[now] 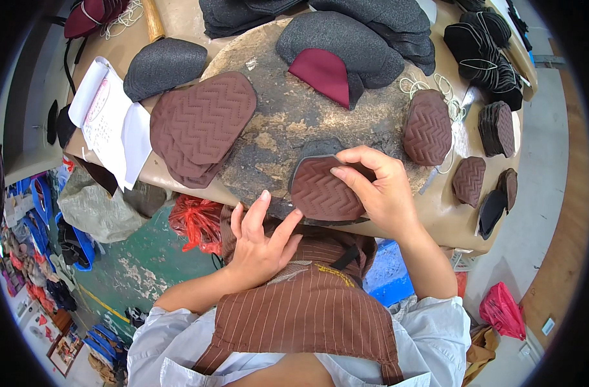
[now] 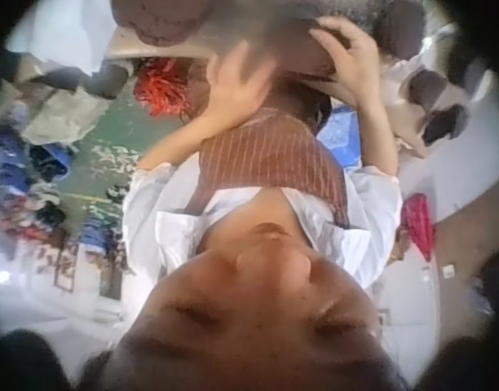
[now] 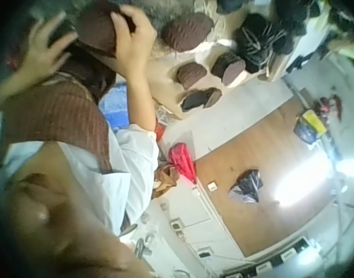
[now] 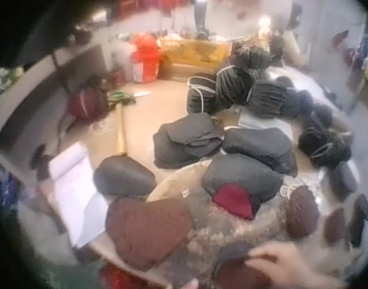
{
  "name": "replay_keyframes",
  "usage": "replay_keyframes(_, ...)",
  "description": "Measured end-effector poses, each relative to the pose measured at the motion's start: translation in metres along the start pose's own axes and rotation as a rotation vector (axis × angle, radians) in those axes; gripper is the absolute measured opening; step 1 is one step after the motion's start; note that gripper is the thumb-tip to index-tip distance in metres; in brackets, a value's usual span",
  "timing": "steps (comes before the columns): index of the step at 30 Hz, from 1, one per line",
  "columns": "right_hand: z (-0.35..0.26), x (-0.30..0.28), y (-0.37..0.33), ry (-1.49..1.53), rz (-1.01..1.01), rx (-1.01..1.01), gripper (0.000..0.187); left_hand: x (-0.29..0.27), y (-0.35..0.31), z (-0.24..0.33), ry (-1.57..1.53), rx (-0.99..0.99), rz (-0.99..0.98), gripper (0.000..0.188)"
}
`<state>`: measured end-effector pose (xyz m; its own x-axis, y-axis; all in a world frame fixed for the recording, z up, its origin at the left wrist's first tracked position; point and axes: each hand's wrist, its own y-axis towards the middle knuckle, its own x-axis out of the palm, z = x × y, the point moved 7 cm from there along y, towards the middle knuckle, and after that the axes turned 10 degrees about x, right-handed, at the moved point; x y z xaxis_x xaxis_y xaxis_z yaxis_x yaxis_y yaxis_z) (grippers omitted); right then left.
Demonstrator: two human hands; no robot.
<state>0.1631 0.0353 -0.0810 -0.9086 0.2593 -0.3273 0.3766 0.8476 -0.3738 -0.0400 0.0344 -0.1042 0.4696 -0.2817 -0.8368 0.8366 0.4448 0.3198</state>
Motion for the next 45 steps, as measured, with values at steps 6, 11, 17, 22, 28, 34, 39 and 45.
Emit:
replay_keyframes(6,0.002,-0.002,0.000,-0.020,0.034,0.008,0.016,0.002,0.001,0.000,0.093,0.002,-0.006,0.064)
replay_keyframes(11,0.003,-0.005,-0.008,-0.021,0.117,-0.013,0.018,0.003,0.001,0.001,0.222,0.030,-0.070,0.067)
replay_keyframes(17,-0.004,-0.004,-0.002,-0.066,0.108,0.031,0.018,-0.003,0.008,0.002,0.270,0.034,0.004,0.044)
replay_keyframes(22,0.005,0.000,0.006,0.031,0.030,0.146,0.015,-0.016,0.028,0.006,0.380,0.223,-0.040,0.033)
replay_keyframes(28,-0.019,-0.003,-0.003,-0.245,0.152,-0.071,0.020,-0.007,0.065,-0.001,0.142,0.373,-0.327,0.009)
replay_keyframes(34,-0.004,-0.018,-0.031,-0.372,0.290,-0.019,0.020,-0.007,0.085,-0.001,-0.012,0.255,-0.346,0.053)
replay_keyframes(39,-0.007,-0.025,-0.021,-0.526,0.254,0.082,0.019,-0.008,0.118,-0.014,-0.164,0.195,-0.325,0.044)
replay_keyframes(45,-0.024,-0.019,-0.055,-0.374,0.401,-0.590,0.021,-0.014,0.114,-0.019,-0.226,0.088,-0.070,0.059)
